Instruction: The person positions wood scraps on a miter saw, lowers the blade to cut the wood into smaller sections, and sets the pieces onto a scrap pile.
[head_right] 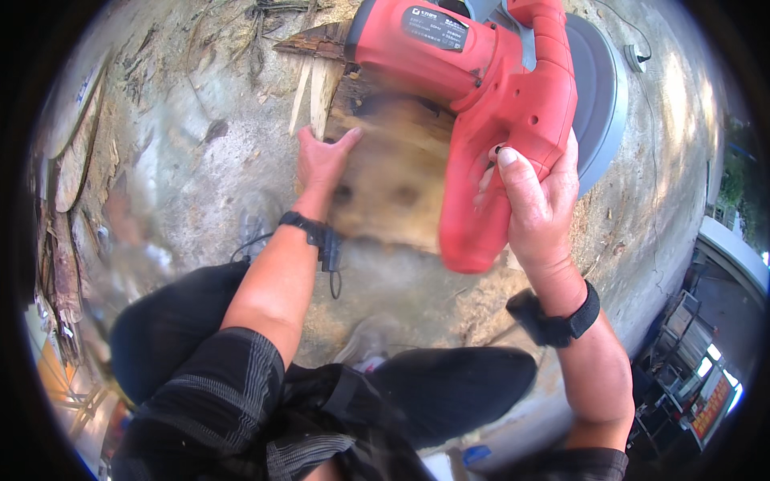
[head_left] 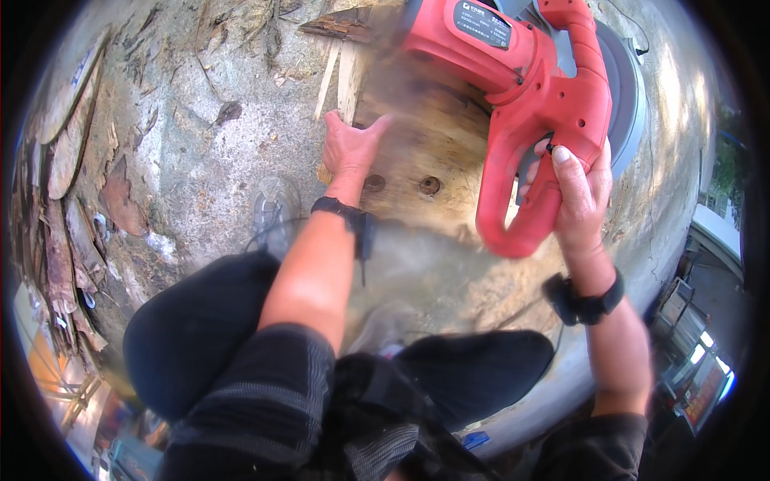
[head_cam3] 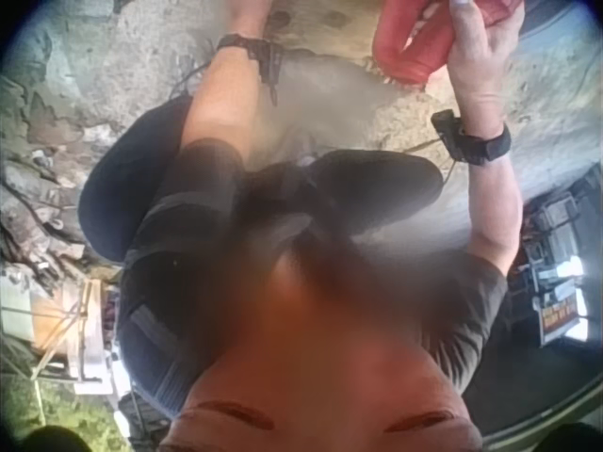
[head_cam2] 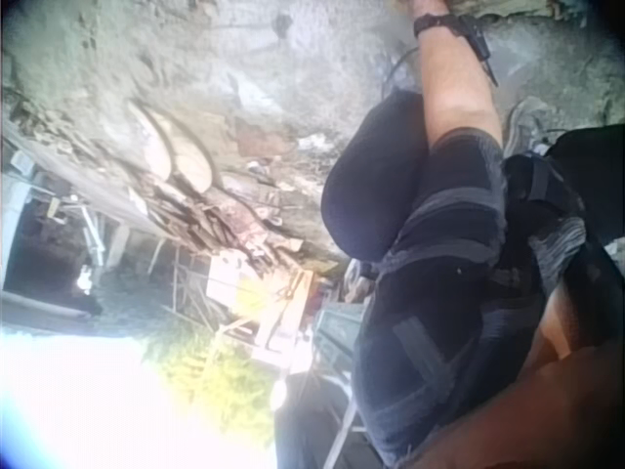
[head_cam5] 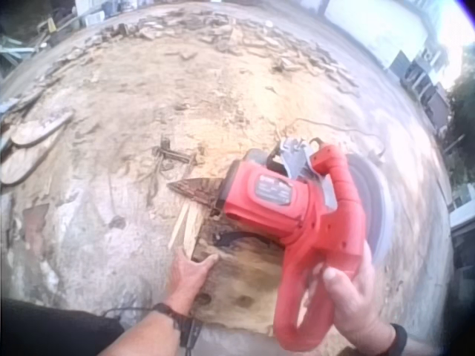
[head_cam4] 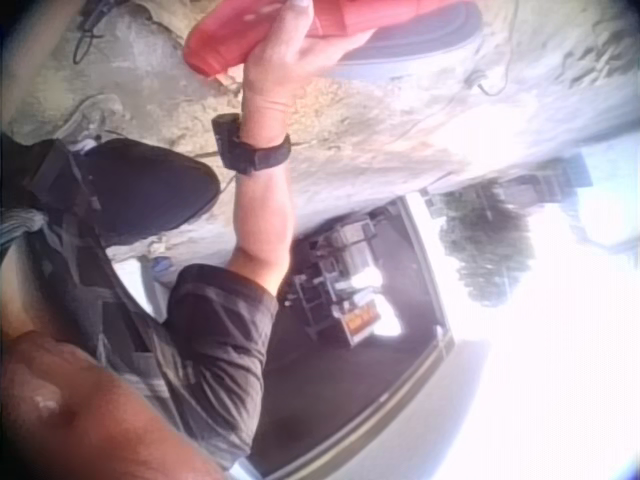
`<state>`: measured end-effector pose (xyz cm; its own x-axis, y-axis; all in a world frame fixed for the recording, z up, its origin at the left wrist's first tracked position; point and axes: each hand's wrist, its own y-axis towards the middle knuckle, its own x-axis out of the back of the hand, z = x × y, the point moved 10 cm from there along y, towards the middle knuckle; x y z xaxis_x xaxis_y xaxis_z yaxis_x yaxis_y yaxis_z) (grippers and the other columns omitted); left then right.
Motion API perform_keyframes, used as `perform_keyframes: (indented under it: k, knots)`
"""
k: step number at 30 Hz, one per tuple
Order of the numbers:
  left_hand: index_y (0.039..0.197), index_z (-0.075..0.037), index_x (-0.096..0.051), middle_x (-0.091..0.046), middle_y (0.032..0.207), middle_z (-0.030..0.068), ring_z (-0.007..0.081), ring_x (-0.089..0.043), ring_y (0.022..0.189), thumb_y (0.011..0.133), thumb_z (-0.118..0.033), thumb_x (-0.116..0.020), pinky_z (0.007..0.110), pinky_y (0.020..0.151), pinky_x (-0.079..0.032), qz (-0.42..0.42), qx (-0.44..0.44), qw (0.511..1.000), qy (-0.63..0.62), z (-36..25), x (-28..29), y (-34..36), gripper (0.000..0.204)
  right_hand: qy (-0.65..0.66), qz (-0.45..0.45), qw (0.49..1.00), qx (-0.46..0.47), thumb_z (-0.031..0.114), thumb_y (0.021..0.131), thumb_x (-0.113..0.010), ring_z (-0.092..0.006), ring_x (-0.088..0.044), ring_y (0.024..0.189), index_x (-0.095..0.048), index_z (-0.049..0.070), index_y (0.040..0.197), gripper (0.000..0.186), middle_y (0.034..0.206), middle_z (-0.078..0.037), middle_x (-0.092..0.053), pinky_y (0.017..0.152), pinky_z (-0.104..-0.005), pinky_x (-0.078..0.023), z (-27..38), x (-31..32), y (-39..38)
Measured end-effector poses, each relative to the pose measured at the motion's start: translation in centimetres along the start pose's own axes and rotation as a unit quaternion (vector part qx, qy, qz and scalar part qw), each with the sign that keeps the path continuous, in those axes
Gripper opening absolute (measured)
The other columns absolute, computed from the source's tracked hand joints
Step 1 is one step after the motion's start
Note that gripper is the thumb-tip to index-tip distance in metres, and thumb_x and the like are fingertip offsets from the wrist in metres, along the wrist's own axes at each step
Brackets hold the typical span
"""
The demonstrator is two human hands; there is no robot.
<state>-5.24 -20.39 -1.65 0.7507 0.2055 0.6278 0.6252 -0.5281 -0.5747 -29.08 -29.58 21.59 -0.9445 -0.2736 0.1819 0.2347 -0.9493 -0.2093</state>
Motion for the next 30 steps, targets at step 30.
perform_keyframes:
  k: [30]
  knots:
    - [0.126,0.008,-0.036,-0.058,0.111,0.027,0.0359,-0.057,0.103,0.065,-0.048,-0.077,0.038,0.089,-0.043,-0.027,-0.05,0.997,-0.053,0.0,-0.6,-0.2,0.093,0.014,-0.008,0.993,-0.115,0.032,0.091,-0.053,-0.0126,-0.061,0.056,-0.053,-0.006,0.108,0.041,0.083,-0.01,-0.065,0.045,-0.0234,-0.054,8.2,4.2,5.3]
